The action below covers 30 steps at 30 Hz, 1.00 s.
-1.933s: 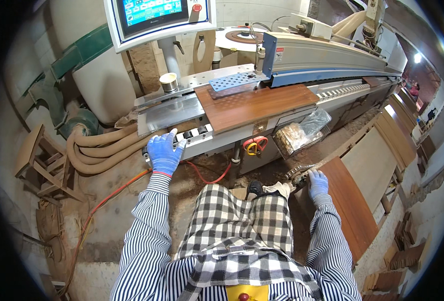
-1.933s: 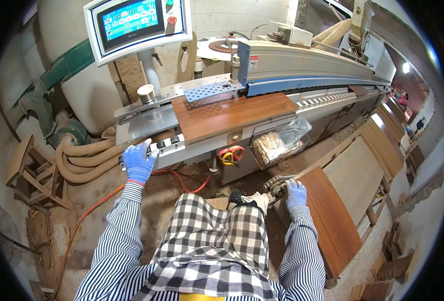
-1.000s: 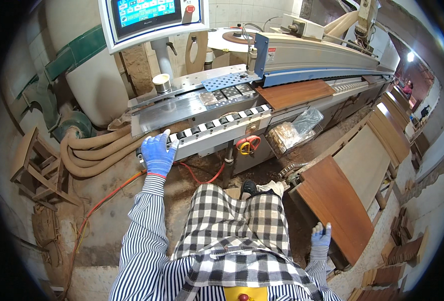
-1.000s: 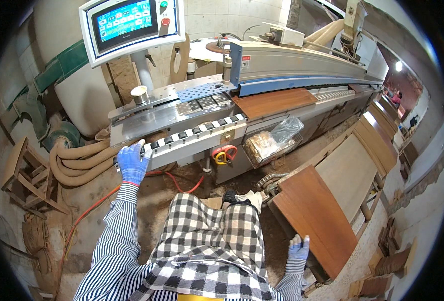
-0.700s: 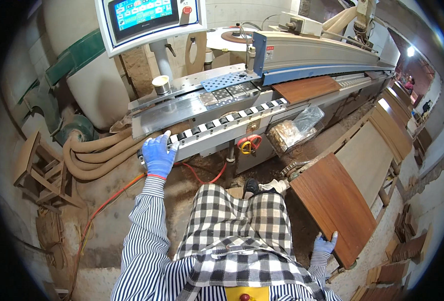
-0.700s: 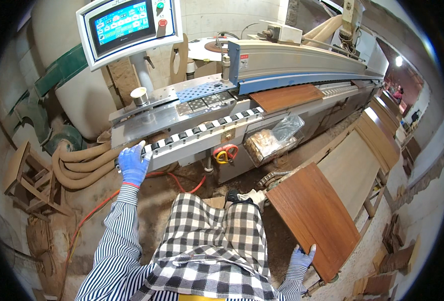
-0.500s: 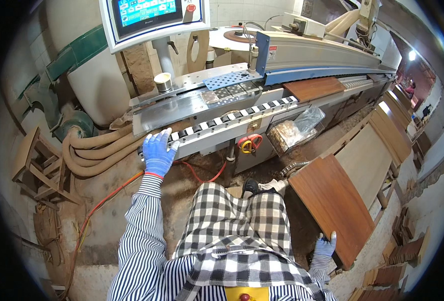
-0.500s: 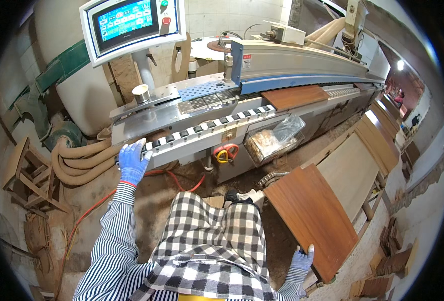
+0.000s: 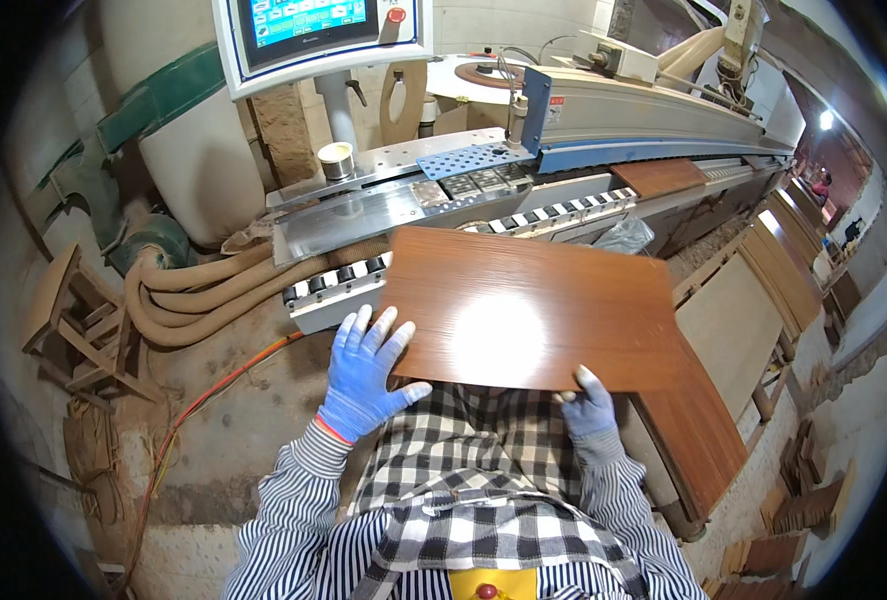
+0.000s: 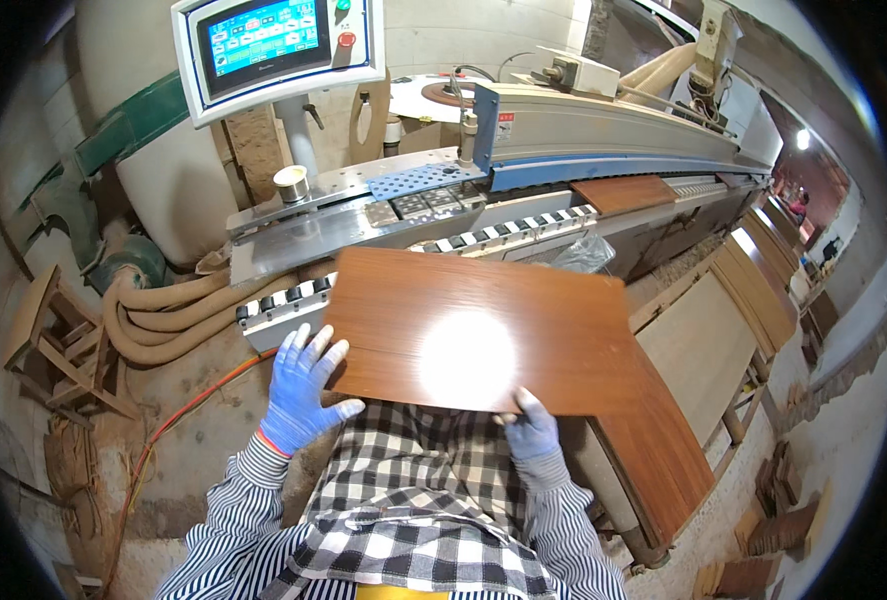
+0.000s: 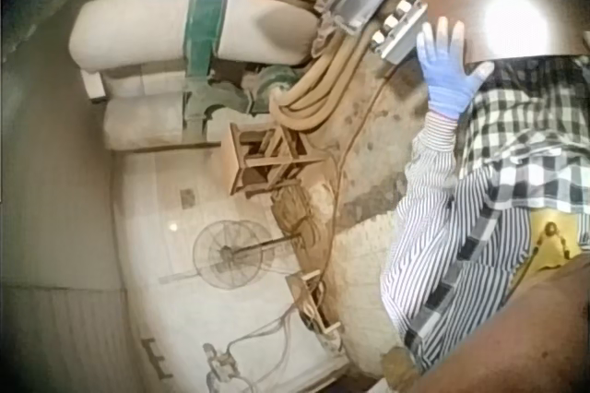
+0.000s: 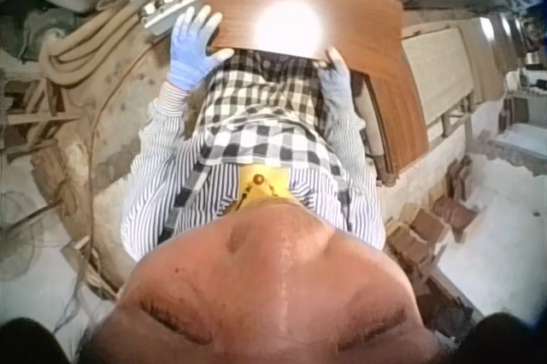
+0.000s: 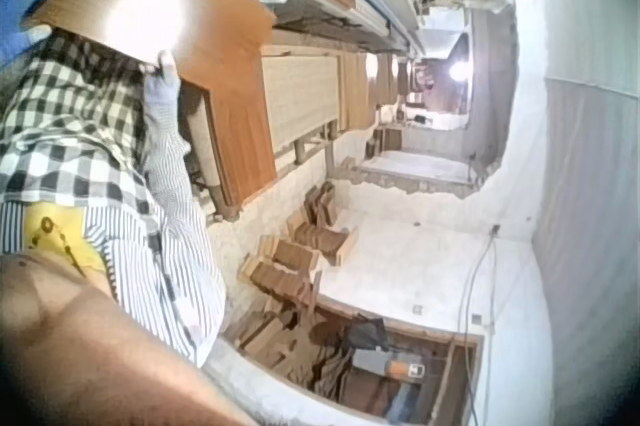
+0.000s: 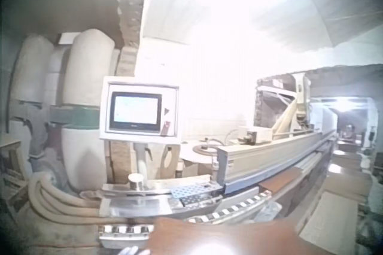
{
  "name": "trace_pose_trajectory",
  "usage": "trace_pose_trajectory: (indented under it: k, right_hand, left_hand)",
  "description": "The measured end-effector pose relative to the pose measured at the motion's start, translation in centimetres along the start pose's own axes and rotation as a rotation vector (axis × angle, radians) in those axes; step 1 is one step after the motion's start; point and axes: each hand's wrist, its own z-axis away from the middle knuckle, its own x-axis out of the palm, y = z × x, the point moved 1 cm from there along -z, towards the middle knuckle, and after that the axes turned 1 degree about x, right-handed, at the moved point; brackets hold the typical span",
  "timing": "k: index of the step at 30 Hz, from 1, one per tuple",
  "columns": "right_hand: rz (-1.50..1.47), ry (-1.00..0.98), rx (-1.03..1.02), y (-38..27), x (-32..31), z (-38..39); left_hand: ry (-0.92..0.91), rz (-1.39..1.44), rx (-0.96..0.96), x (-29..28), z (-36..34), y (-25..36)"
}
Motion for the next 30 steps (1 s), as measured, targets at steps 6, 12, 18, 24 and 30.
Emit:
trace_pose_trajectory:
  k: [6, 12, 18, 24, 30]
  right_hand:
    - [-0.016, -0.178, 0.272, 3.6, 9.0, -6.7]
    - [-0.251, -0.374, 0.315, 6.1, 12.2, -9.8]
    - [0.136, -0.294, 0.158, 2.6, 8.7, -6.0]
    - [1.574, -0.151, -0.49, 1.8, -0.3, -0.7]
    - [1.909, -0.025, -0.391, 3.0, -3.3, -0.3]
  left_hand:
    - [0.05, -0.271, -0.223, -1.3, 3.8, -3.9]
    - [0.162, -0.354, -0.378, -0.7, 4.5, -9.0]
    - [0.114, -0.385, -0.521, 0.2, 2.3, -13.9]
    - [0.05, -0.324, -0.56, 0.6, 0.5, -15.2]
    - [0.052, -0.335, -0.548, 0.9, 0.6, -15.4]
